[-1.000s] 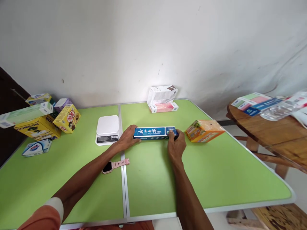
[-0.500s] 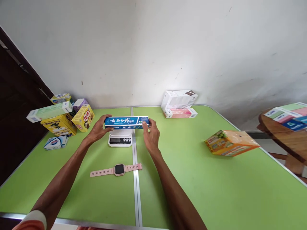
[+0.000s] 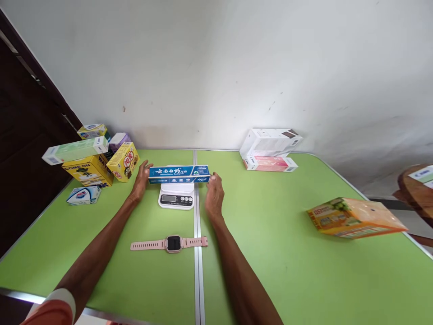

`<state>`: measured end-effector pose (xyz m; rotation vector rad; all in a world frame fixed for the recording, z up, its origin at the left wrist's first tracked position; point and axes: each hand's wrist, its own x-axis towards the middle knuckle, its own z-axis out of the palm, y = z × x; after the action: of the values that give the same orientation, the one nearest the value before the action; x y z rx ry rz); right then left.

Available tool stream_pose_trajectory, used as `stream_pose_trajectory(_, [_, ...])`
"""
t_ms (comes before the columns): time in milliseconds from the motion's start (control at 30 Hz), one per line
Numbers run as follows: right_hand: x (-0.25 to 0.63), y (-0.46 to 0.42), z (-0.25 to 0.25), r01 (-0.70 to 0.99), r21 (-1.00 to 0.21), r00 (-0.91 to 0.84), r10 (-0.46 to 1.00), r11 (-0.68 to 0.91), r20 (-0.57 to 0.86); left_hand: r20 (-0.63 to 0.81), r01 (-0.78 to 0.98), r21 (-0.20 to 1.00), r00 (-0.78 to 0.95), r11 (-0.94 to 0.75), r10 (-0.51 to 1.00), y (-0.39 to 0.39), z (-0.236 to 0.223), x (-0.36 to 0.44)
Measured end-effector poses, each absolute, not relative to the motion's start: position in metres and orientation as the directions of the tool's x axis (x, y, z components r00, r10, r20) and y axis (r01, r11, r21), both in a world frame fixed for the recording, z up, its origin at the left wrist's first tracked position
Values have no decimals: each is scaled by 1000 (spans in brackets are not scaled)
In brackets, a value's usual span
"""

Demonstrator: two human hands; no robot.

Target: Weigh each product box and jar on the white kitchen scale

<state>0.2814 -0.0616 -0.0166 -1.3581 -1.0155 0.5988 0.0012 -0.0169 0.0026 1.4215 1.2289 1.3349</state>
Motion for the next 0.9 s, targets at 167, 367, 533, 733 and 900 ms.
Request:
stream_pose_trajectory(167, [285,-63,-17,104,-978,453,867,178,206,196,79,980,-160,-185,967,-18,-16,6])
stream_pose_trajectory(367, [282,-65,-13,157,-970,459,856,186,239,196,116,978,-204,-175,959,-17,-21,6])
stream_pose_trajectory(533, [283,-65,-13,187,-964,451,855,190,256,176,85,983,-210,-161,962,-15,-23,5])
stream_pose_trajectory(733, [283,-65,-13,209,-958,433,860,196,270,209,114,975,-199,-190,957,-16,-24,5])
stream_pose_trajectory(900, [283,-65,-12,213,-956,429,860,202,277,244,140,966,-202,-219,948,-17,-22,6])
